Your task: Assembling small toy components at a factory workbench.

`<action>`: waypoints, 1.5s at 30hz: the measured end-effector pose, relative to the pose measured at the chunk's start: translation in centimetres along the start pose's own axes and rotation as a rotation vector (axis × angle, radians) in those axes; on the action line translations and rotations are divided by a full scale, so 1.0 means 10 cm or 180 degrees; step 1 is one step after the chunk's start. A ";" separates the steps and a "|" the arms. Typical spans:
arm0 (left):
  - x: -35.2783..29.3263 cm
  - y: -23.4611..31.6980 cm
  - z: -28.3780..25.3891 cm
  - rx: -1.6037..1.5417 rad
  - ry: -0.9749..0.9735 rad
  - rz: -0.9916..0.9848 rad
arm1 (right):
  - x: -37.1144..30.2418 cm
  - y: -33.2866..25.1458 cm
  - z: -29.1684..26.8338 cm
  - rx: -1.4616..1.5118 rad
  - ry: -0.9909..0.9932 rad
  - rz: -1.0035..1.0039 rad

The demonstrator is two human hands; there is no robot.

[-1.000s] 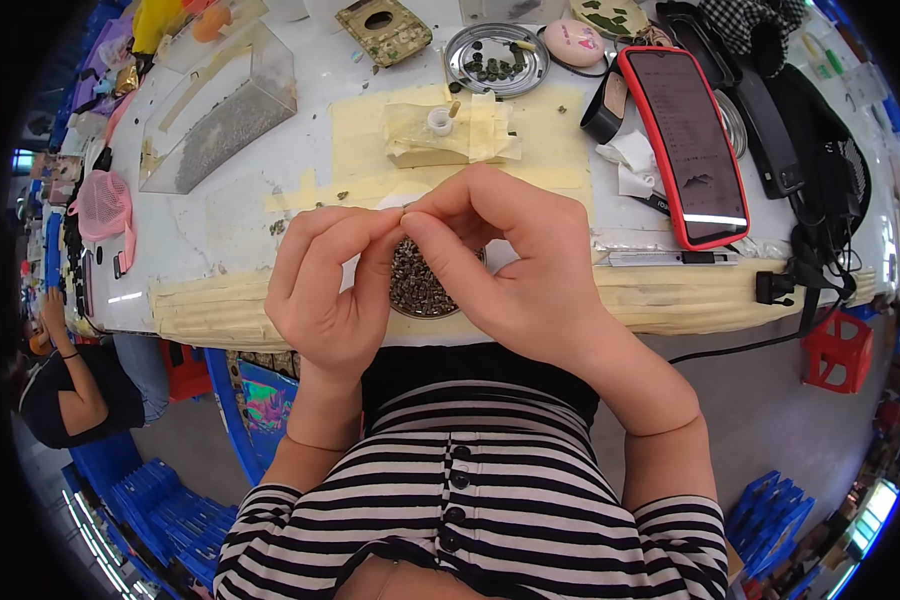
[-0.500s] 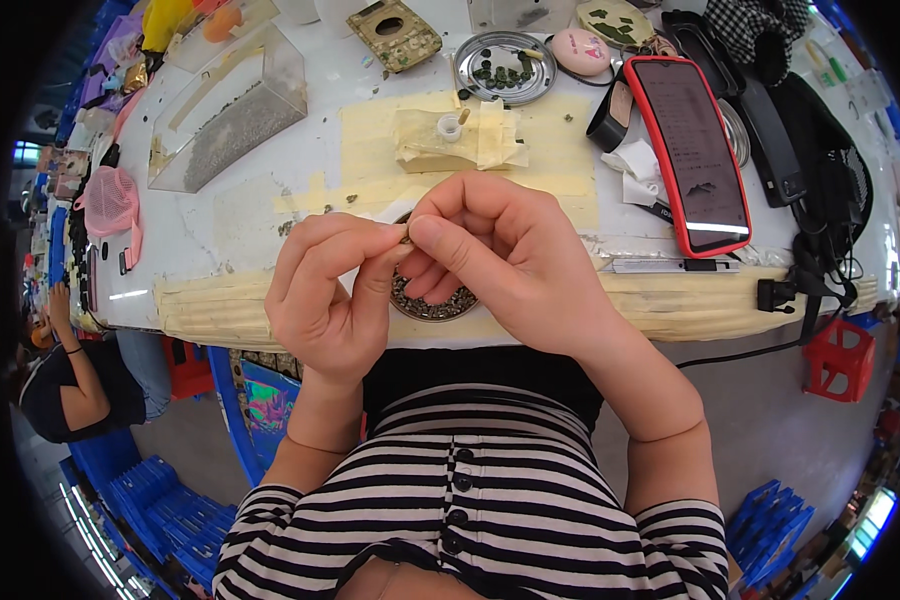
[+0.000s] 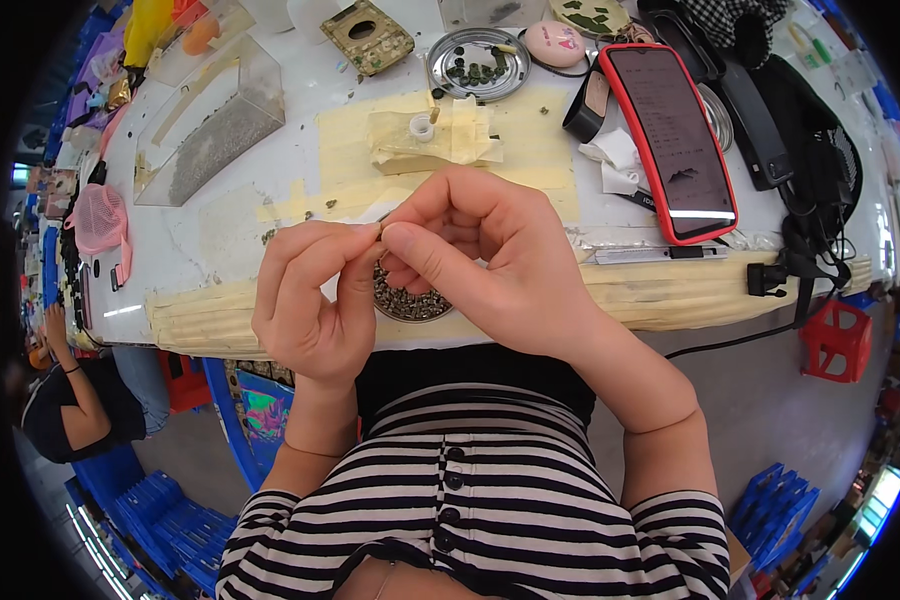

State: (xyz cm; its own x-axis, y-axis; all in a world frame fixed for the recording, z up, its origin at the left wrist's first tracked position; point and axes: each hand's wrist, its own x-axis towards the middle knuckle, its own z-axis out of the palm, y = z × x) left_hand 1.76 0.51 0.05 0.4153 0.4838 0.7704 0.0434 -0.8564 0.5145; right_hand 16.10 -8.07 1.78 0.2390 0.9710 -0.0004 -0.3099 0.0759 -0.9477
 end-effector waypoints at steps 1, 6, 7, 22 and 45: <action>0.00 0.00 0.01 0.0089 -0.0003 0.0027 | 0.00 0.02 0.01 -0.0436 0.0132 -0.0293; -0.01 -0.05 0.05 0.0412 -0.0036 0.0058 | 0.05 0.15 0.01 -0.2871 0.0525 -0.2126; -0.01 -0.05 0.05 0.0452 -0.0028 0.0086 | 0.06 0.17 0.02 -0.2814 0.0547 -0.2145; 0.01 -0.04 0.01 0.0002 -0.0081 -0.0040 | 0.00 -0.04 -0.01 -0.0227 0.0064 0.0170; 0.00 -0.01 -0.02 -0.0334 -0.0024 -0.0040 | 0.03 -0.09 -0.07 0.0305 -0.0423 0.0490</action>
State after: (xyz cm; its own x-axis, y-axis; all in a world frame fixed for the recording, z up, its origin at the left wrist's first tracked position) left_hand 1.54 0.63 0.09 0.4222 0.4926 0.7610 -0.0466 -0.8266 0.5609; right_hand 17.07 -8.04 2.41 0.0606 0.9937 -0.0945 -0.4208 -0.0604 -0.9051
